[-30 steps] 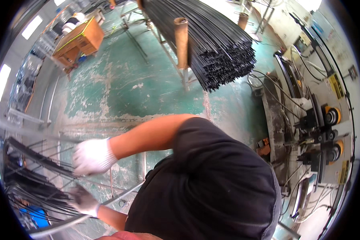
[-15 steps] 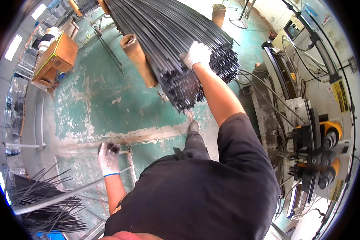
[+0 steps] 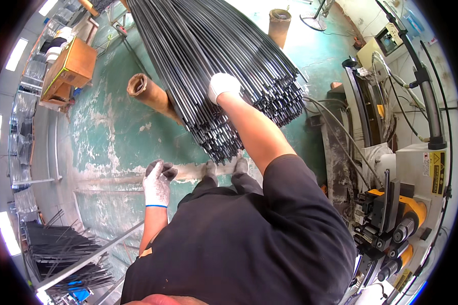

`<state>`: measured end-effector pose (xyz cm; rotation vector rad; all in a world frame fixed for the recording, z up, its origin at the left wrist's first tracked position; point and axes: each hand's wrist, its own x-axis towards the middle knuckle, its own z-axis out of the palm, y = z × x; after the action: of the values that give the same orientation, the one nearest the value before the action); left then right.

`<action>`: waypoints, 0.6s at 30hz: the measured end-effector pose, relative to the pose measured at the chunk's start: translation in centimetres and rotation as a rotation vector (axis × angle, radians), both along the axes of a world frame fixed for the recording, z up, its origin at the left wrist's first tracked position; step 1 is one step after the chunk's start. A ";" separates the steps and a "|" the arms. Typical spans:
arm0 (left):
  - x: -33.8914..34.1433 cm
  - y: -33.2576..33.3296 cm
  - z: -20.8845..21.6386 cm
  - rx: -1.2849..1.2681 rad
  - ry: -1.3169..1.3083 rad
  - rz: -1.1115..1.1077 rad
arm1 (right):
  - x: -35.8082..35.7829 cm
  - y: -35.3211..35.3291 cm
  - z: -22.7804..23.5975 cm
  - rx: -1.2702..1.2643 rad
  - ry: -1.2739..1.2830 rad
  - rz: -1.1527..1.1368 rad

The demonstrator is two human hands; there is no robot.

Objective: The person repeatedly picks up bundles of long black metal rods from a floor stack, feeds them into a yellow and white bending machine, and removes the bent rods to place them on a nearby rack. The cycle of loading, bending, and stacking is repeated throughout the clip.

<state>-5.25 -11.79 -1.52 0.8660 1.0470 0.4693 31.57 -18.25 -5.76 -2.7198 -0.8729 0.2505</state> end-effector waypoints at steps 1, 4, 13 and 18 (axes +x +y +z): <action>1.1 0.3 0.0 -0.008 -0.046 -0.028 | 0.6 0.0 0.6 -0.004 0.026 0.031; 4.4 1.6 -0.1 -0.039 -0.142 -0.101 | 2.9 0.4 3.3 -0.115 0.149 0.032; 10.7 7.9 -1.2 -0.082 -0.243 -0.267 | 5.1 -2.2 5.8 0.193 0.600 -0.145; 11.2 10.3 -2.4 -0.056 -0.236 -0.295 | 3.8 -1.8 5.6 0.252 0.647 -0.169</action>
<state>5.95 -1.52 -3.87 0.8751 0.6986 0.2833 35.42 -20.03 -0.14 -2.2338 -0.4467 0.8557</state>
